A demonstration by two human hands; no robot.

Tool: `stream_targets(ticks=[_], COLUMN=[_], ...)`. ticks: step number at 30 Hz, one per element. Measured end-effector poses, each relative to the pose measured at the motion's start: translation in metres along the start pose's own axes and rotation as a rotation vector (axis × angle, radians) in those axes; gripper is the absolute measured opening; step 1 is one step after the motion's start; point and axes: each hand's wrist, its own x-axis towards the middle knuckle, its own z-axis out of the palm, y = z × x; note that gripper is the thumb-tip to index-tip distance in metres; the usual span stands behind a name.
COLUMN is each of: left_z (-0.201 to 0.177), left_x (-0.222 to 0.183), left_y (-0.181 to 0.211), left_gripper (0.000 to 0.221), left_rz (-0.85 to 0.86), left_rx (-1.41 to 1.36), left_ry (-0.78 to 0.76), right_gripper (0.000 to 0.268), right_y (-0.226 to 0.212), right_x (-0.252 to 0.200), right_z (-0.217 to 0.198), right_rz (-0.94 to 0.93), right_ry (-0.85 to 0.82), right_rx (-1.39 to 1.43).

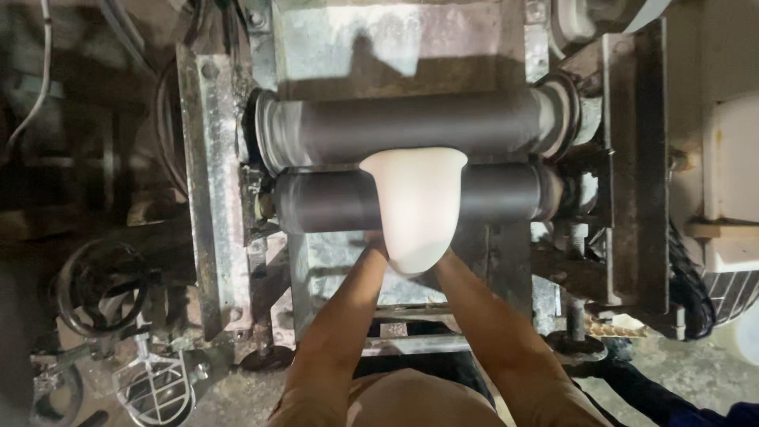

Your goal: The person thins a piece of dough by repeatedly passing it through a mechanical dough roller, catching it as it emerges, folding it, and reinserting it.

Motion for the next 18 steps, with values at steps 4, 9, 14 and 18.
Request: stream_targets(ticks=[4,9,14,18], left_z=[-0.011,-0.019,-0.039,-0.073], left_x=[-0.004,-0.048,-0.145,-0.204], left_y=[-0.004,0.011,0.04,0.083], left_gripper=[0.057,0.061,0.072,0.063], left_rz=[-0.075,-0.077,-0.285,-0.359], left_rx=[0.036,-0.197,-0.324,-0.888], left_ry=[-0.012,0.107,-0.049,-0.33], right_gripper=[0.062,0.067,0.08,0.084], right_y=[0.008,0.011,-0.029,-0.079], right_x=[-0.012,-0.051,-0.161,-0.255], right_z=[-0.009,-0.024,0.001,0.032], right_rz=[-0.045,-0.101,-0.131,0.132], right_ry=[0.101,0.196,0.07,-0.047], right_rx=[0.001,-0.045,-0.417,-0.016])
